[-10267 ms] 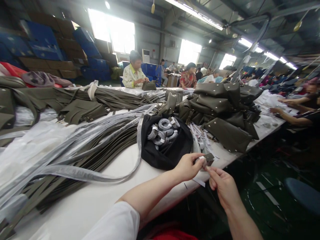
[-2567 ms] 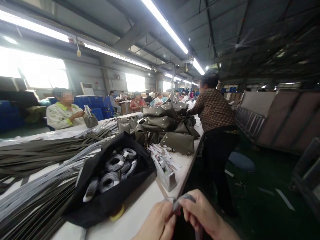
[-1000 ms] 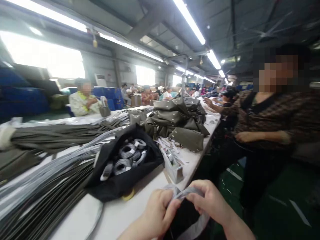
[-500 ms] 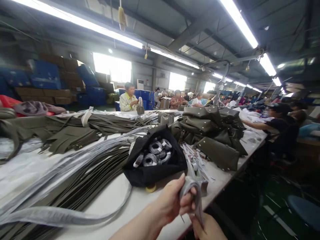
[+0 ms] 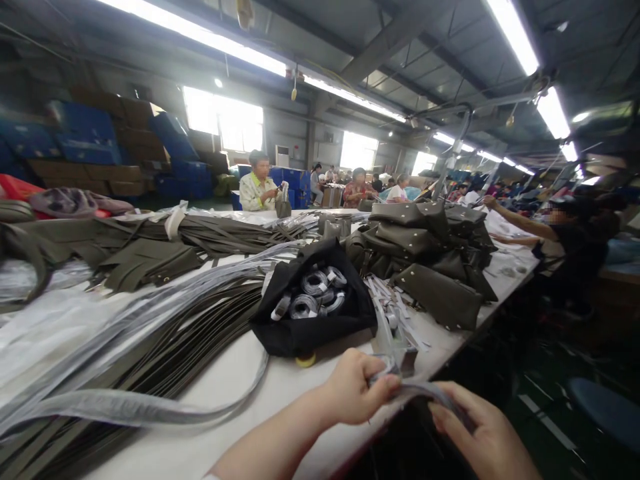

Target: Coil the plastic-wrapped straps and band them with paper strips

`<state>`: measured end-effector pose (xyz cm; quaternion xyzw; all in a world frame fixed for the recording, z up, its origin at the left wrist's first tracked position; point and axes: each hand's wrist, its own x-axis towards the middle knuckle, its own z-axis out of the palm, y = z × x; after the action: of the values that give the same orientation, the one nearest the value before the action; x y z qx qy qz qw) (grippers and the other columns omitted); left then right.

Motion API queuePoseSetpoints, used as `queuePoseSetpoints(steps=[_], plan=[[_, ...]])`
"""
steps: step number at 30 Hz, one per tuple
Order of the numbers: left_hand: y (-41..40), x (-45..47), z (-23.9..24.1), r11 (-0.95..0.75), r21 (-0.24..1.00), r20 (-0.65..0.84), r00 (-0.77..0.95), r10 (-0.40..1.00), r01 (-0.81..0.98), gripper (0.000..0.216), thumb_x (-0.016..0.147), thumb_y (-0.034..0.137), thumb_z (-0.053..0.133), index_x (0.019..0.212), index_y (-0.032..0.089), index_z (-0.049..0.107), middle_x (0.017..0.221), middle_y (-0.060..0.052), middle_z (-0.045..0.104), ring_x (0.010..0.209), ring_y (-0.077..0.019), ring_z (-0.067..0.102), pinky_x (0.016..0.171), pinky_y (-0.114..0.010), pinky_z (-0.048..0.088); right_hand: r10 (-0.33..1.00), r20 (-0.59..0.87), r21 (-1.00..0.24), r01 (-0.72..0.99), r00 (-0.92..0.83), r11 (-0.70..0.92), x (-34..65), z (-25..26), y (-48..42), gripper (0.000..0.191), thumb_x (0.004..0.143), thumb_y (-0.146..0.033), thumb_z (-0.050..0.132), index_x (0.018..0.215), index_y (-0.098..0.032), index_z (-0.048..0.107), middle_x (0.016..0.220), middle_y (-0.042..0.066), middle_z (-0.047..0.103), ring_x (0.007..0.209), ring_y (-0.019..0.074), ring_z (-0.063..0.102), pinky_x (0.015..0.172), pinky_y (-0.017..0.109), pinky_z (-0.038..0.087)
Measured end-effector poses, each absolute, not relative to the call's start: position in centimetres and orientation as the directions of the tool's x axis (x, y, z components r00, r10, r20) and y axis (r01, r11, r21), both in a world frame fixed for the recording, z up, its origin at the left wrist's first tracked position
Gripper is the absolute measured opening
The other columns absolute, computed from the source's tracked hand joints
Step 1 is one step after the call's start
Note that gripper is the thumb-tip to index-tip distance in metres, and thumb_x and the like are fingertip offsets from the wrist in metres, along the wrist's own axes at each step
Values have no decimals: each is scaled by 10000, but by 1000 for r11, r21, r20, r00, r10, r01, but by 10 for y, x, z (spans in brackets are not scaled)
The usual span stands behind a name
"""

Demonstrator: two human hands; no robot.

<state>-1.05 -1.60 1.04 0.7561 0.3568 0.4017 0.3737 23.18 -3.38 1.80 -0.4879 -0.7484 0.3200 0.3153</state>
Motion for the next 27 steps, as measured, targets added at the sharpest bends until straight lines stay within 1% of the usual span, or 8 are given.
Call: queuePoseSetpoints(steps=[4, 8, 11, 15, 18, 22, 25, 27], plan=[[-7, -10, 5, 167, 978, -52, 629, 775, -125, 691, 834, 802, 387, 607, 168, 537, 358, 49, 365, 286, -82, 261, 408, -250, 262, 928, 301, -699, 611, -218, 371, 227, 12, -22, 382, 915, -557, 536, 1023, -246, 731, 1088, 79, 726, 1015, 249, 672, 881, 302, 529], [-2, -15, 3, 483, 791, -19, 775, 632, -375, 689, 938, 691, 314, 628, 136, 579, 287, 99, 239, 225, -52, 184, 506, -235, 409, 927, 223, -730, 579, -301, 364, 221, -1, -22, 445, 953, -552, 457, 1022, -224, 749, 1034, 94, 742, 928, 252, 688, 831, 322, 552], [0, -19, 10, 553, 647, 15, 734, 679, -524, 640, 997, 593, 303, 725, 114, 630, 337, 98, 287, 254, -35, 205, 599, -200, 441, 952, 145, -827, 496, -269, 266, 216, -13, -23, 524, 969, -569, 393, 1096, -189, 731, 1055, 122, 744, 1049, 289, 669, 965, 390, 514], [1, -18, 19, 480, 553, 54, 604, 795, -681, 556, 994, 559, 394, 843, 95, 662, 417, 81, 361, 342, -47, 319, 727, -199, 465, 958, 61, -933, 324, -279, 154, 200, -24, -26, 528, 949, -588, 438, 1152, -162, 675, 1141, 136, 707, 1187, 296, 594, 1077, 429, 421], [2, -15, 21, 443, 512, 65, 547, 835, -736, 549, 1006, 532, 382, 877, 77, 661, 457, 82, 342, 382, -55, 306, 769, -212, 467, 950, -14, -942, 323, -313, 92, 179, -30, -31, 546, 899, -627, 515, 1149, -156, 633, 799, 51, 680, 783, 227, 651, 787, 344, 542], [6, -11, 18, 170, 592, 127, 299, 946, -788, 478, 972, 526, 463, 976, 81, 637, 595, 52, 417, 504, -80, 387, 850, -289, 456, 913, -64, -917, 384, -403, 106, 152, -43, -47, 608, 913, -703, 372, 1025, -169, 642, 584, -30, 488, 516, 156, 480, 497, 264, 415], [7, -9, 11, -255, 816, 286, -21, 958, -519, 444, 909, 564, 548, 987, 132, 613, 746, -24, 528, 687, -161, 485, 851, -340, 417, 788, -83, -897, 390, -610, 207, 149, -37, -63, 607, 905, -716, 365, 901, -175, 641, 590, -21, 470, 511, 141, 448, 470, 250, 375], [5, -10, 6, -424, 879, 425, -45, 904, -219, 368, 903, 528, 566, 884, 162, 600, 795, -63, 546, 754, -198, 470, 816, -341, 372, 781, -95, -914, 365, -618, 177, 158, -22, -68, 590, 914, -703, 372, 888, -178, 638, 605, -20, 481, 494, 123, 420, 454, 238, 350]])
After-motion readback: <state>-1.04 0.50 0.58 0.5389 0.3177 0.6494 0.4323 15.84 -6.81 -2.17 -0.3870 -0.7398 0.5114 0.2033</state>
